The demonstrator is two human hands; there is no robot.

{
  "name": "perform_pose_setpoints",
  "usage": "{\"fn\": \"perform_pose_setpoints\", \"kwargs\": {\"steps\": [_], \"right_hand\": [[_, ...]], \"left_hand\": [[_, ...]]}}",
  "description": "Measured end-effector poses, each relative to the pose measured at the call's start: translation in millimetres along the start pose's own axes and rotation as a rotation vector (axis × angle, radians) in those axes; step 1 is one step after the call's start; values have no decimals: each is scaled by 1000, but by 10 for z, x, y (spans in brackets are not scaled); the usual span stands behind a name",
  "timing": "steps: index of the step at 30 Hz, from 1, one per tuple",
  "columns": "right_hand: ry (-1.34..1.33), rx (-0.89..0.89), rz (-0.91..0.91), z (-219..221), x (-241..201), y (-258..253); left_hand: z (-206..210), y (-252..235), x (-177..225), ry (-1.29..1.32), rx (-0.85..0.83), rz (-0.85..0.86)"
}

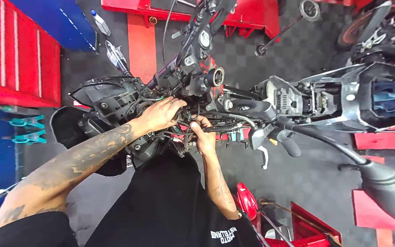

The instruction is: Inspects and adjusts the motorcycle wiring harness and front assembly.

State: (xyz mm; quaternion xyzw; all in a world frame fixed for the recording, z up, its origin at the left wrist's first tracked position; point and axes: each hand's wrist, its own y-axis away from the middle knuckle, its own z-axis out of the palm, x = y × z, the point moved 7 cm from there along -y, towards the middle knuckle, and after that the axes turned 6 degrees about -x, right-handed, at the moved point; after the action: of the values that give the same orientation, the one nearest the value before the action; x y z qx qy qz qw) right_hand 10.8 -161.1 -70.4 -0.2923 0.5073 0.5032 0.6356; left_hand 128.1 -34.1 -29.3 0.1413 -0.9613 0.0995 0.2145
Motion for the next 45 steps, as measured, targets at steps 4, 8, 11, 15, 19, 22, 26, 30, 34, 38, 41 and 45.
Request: {"fn": "perform_pose_setpoints", "kwargs": {"steps": [4, 8, 11, 15, 19, 22, 26, 30, 34, 38, 41, 45], "right_hand": [[-125, -89, 35, -28, 6, 41], [-117, -153, 7, 12, -37, 71], [-32, -85, -59, 10, -47, 40], [117, -6, -56, -7, -121, 106], [126, -50, 76, -49, -82, 104], [53, -89, 172, -47, -52, 161], [-20, -46, 147, -86, -8, 207], [41, -18, 50, -135, 43, 160], [70, -38, 108, -163, 21, 127], [102, 41, 95, -214, 7, 180], [80, 127, 110, -138, 52, 236], [24, 36, 192, -49, 56, 153]], "left_hand": [[2, -27, -23, 1, -24, 29], [69, -23, -11, -72, -32, 71], [59, -24, -22, -54, -19, 81], [43, -10, 10, 36, -83, 45], [41, -89, 66, -40, -63, 70], [64, -123, 179, -172, 44, 205], [76, -122, 307, -292, 115, 275], [117, -83, 342, -361, 122, 171], [101, -203, 393, -378, 16, 16], [71, -216, 426, -335, 16, -3], [60, -135, 483, -278, -13, -73], [73, -185, 549, -252, -48, -179]]}}
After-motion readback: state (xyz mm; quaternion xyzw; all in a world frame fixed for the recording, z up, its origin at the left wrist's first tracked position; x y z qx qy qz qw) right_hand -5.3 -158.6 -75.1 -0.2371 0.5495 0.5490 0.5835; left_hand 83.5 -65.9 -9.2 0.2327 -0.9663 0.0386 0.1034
